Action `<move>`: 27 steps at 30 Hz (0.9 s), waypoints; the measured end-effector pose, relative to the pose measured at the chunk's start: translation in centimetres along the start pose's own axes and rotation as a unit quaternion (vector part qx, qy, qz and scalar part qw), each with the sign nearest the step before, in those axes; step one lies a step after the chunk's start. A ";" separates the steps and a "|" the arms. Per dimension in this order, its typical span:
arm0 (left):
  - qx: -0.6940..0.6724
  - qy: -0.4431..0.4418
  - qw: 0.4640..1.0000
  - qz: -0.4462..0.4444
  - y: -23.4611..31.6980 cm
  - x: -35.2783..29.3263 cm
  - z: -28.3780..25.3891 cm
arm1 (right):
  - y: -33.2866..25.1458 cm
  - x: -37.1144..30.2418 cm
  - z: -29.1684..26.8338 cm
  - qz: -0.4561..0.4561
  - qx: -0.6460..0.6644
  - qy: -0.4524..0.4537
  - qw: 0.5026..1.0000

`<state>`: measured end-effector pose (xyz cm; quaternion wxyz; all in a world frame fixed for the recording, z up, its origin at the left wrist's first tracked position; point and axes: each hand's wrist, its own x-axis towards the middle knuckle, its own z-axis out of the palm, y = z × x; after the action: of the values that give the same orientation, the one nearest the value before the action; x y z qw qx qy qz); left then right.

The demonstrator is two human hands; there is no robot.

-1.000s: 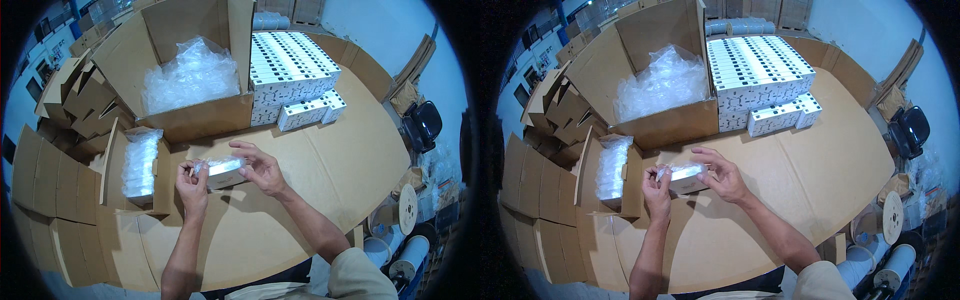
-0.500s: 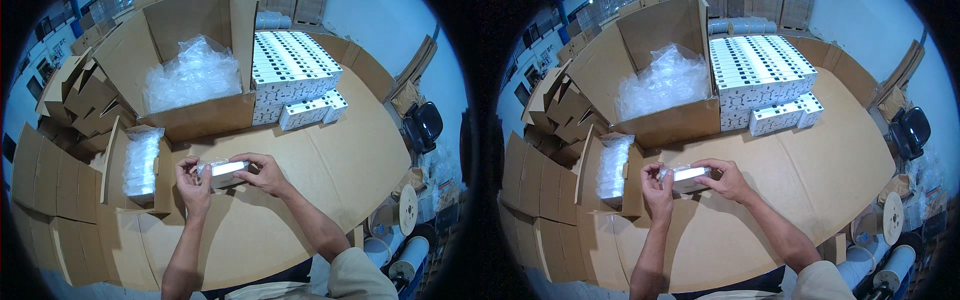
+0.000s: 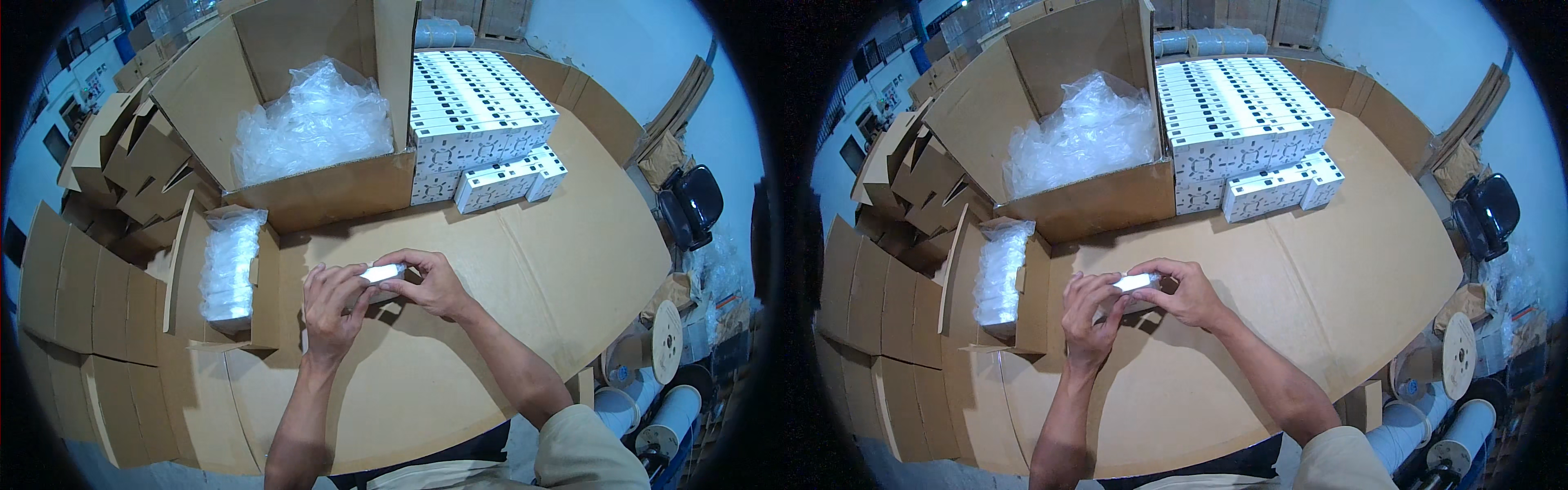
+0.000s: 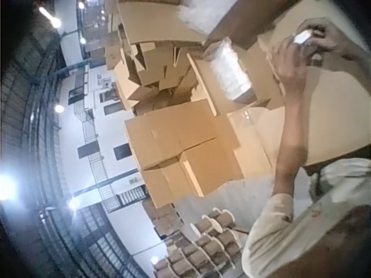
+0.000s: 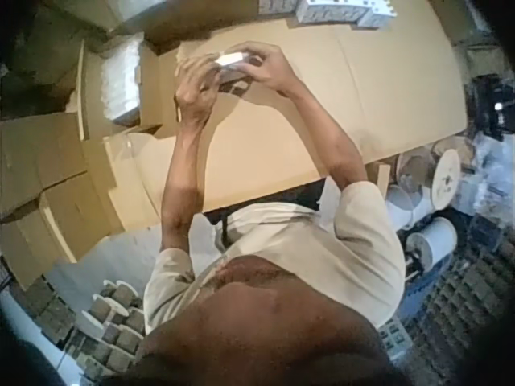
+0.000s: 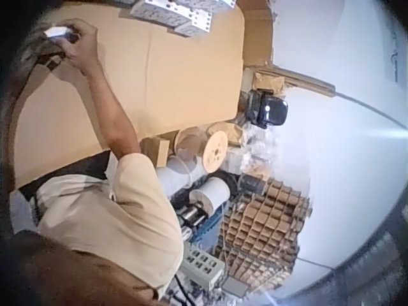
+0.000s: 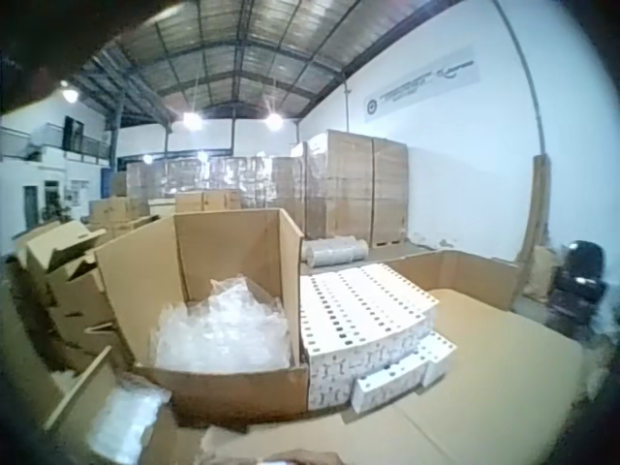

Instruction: Packing small product boxes into bubble wrap bags and then into larger shipping boxes.

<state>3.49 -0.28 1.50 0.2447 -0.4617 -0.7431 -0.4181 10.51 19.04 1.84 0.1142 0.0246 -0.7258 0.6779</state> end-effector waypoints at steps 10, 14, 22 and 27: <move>-0.303 0.012 0.898 -0.319 0.1 -0.4 0.6 | -0.6 0.2 0.0 -0.080 -0.100 0.016 0.992; -0.280 -0.037 0.885 -0.370 -1.0 -1.0 -0.3 | -2.6 0.3 -0.1 -0.157 -0.265 -0.021 0.951; -0.224 -0.056 0.915 -0.330 0.8 -2.2 -0.8 | -4.4 -0.2 -0.2 -0.091 -0.321 -0.076 0.940; -0.065 -0.053 0.952 -0.294 3.8 -7.1 -4.4 | -4.2 0.4 1.6 -0.113 -0.229 0.021 0.967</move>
<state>9.94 -6.58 0.04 0.0406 -0.2594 -0.8287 -0.4942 10.68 17.16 5.93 0.2080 0.0654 -0.8516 0.4766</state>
